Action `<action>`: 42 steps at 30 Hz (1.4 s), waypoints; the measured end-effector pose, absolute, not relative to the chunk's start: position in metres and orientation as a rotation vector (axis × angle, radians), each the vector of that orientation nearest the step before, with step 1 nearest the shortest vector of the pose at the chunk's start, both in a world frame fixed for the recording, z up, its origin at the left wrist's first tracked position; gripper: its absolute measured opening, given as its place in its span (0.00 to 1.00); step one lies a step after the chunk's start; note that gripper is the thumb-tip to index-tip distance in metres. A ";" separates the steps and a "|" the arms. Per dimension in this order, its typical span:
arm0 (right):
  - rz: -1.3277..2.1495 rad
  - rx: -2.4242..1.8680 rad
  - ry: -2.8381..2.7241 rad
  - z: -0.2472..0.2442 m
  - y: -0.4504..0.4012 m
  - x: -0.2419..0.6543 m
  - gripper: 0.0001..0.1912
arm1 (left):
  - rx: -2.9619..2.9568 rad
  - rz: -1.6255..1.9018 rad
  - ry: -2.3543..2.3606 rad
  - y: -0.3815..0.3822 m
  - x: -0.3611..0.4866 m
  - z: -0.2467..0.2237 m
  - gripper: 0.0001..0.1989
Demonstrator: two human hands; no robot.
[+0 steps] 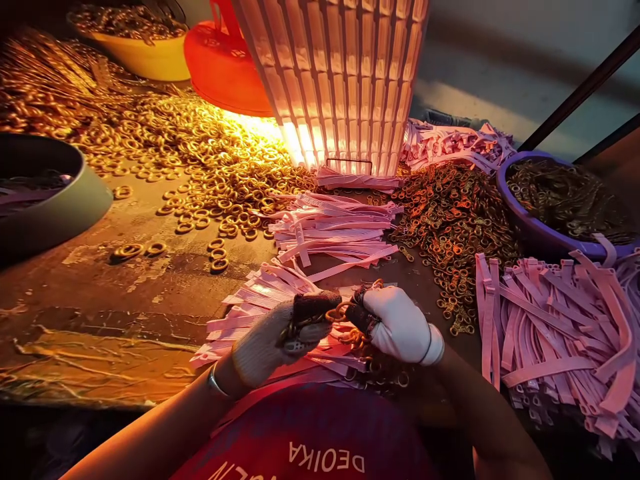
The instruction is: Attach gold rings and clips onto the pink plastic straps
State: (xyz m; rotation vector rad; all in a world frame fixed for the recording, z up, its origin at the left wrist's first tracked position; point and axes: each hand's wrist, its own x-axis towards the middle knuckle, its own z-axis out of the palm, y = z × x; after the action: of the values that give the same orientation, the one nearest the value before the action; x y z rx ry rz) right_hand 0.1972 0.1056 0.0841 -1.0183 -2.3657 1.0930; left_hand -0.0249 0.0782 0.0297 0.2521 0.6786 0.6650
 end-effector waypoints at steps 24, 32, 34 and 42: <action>1.299 -1.221 -2.382 0.094 0.124 0.177 0.29 | 0.522 0.793 0.682 0.071 -0.024 0.021 0.14; 1.254 -1.298 -2.420 0.090 0.120 0.177 0.23 | 0.408 0.631 0.701 0.076 -0.028 0.015 0.18; 1.139 -1.267 -2.439 0.088 0.117 0.174 0.18 | 0.421 0.613 0.699 0.076 -0.027 0.017 0.17; 1.069 -1.268 -1.858 0.073 0.133 0.188 0.20 | 0.864 0.959 1.024 0.072 -0.027 0.049 0.12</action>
State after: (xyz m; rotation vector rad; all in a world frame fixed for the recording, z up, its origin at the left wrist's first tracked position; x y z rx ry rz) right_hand 0.1877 0.1333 0.0728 -1.2675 -1.8583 1.0691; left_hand -0.0269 0.0719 0.0494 0.8643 1.0241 0.9593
